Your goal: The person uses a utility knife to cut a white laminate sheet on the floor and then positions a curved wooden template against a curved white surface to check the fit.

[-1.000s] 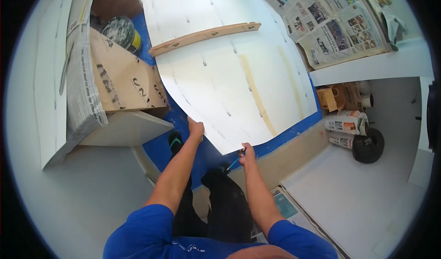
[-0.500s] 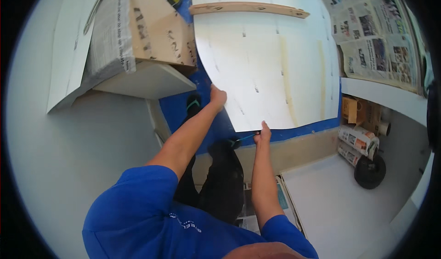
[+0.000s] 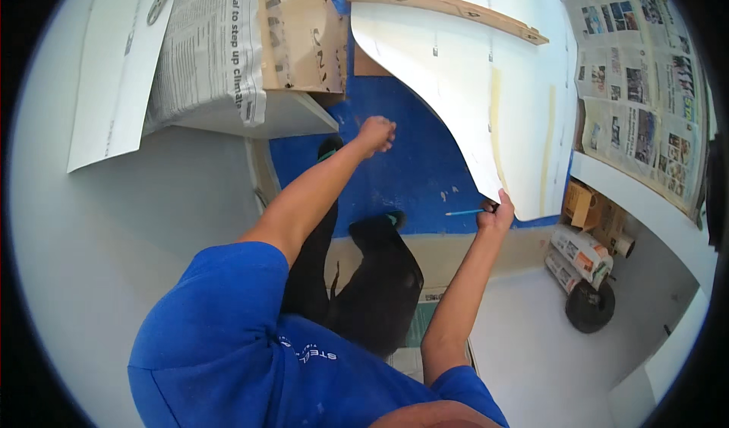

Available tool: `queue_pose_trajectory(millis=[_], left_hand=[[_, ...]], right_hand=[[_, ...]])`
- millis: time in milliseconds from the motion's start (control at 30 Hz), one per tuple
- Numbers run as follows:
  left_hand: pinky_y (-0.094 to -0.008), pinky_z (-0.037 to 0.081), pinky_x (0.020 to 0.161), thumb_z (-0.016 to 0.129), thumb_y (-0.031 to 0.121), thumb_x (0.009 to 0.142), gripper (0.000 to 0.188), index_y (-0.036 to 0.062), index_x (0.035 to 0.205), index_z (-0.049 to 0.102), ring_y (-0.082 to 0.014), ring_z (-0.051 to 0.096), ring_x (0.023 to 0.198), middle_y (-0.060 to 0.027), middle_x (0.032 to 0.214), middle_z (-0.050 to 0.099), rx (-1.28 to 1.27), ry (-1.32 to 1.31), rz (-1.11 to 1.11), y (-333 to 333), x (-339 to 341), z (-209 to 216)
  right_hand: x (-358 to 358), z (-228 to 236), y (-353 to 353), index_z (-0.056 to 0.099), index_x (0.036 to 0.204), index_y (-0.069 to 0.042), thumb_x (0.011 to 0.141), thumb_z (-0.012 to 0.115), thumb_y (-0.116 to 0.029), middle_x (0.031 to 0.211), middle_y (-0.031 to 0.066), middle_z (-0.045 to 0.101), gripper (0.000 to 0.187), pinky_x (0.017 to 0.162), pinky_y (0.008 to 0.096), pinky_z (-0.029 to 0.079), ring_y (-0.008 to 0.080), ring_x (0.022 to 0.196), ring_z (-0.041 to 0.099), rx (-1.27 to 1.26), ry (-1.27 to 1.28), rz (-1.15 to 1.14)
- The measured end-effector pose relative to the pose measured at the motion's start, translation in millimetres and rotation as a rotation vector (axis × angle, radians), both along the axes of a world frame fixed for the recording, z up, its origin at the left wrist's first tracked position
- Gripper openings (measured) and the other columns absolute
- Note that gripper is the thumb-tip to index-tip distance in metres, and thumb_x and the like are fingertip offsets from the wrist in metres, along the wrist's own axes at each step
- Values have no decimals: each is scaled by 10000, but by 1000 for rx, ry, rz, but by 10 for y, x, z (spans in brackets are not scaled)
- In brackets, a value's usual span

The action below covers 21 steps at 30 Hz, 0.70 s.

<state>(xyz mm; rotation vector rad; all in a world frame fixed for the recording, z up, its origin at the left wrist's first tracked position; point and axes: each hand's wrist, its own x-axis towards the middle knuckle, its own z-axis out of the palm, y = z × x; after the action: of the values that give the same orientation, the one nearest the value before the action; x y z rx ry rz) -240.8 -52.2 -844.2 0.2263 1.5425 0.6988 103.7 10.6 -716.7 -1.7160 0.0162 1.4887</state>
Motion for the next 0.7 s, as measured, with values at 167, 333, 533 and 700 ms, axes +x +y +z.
queue_pose_trajectory(millis=[167,333,533,700], left_hand=[[-387,490,455,611,241,909,232,19,850,640,-251,607,533,-125,721,622,-82,239,-219,-234,-284,-409],[-473,534,756,564,315,869,330,15,894,699,-383,657,929,-245,1043,666,74,706,-898,-108,-451,-1211],[-448,460,985,691,447,802,683,-100,1195,581,-412,586,1117,-320,1123,613,278,927,-1184,303,-1359,-3442],[-441,478,955,664,398,822,588,-87,1140,568,-396,564,1155,-295,1240,561,221,1090,-477,1301,-566,-3799]], right_hand=[[-373,8,-156,582,1056,5,899,560,-106,910,104,654,194,518,292,485,202,723,640,54,-84,-114],[37,-198,-466,628,999,-15,851,631,-112,928,59,662,177,536,268,462,162,749,633,11,-94,-138],[6,126,-124,596,886,-65,834,638,-120,732,29,632,86,348,201,365,91,459,507,185,166,-30],[76,175,33,560,930,-24,917,555,-138,760,58,626,115,330,180,399,84,432,487,332,134,23]])
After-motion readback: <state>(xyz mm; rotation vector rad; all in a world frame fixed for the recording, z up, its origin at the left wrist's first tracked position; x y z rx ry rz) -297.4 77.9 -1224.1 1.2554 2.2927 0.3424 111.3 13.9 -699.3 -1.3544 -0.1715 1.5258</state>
